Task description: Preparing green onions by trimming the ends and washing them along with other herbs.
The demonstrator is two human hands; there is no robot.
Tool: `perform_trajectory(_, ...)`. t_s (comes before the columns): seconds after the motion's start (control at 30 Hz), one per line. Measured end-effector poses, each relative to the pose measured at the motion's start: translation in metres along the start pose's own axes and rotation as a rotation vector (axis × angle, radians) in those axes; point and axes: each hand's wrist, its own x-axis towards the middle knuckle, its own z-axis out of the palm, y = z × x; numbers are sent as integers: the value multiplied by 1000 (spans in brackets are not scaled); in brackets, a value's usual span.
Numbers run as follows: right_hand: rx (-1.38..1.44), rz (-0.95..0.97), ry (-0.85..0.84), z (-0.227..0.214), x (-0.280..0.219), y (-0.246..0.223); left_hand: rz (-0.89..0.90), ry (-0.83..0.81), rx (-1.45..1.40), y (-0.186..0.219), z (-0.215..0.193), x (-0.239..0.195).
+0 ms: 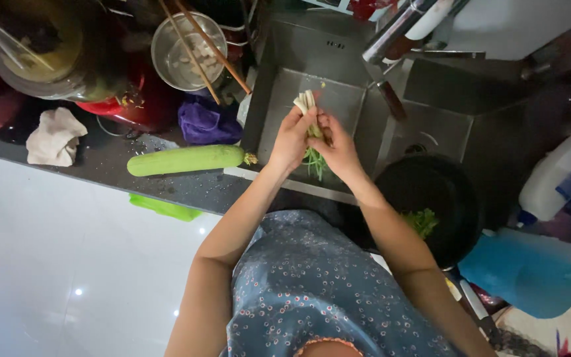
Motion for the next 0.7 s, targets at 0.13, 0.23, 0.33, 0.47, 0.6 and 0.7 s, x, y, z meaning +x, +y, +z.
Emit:
perform_trajectory(0.13,-120,118,199,6,-8,-16,19,-20,188,3,-13,-7)
perform_trajectory(0.23,-89,182,226,-5,-12,-3,102,-86,533,-1,-33,-12)
perform_trajectory(0.33,-81,149,218,-9,-14,1,156,-75,686,-9,-40,-14)
perform_trajectory(0.47,218,119,273,-3,-11,-38,308,30,484,-42,-70,-7)
perform_trajectory(0.6,132,39,330,-10,-11,-24,318,105,921,-25,-26,-37)
perform_trajectory(0.7,194,52,280,0,-9,-29,364,-108,751,-25,-7,-48)
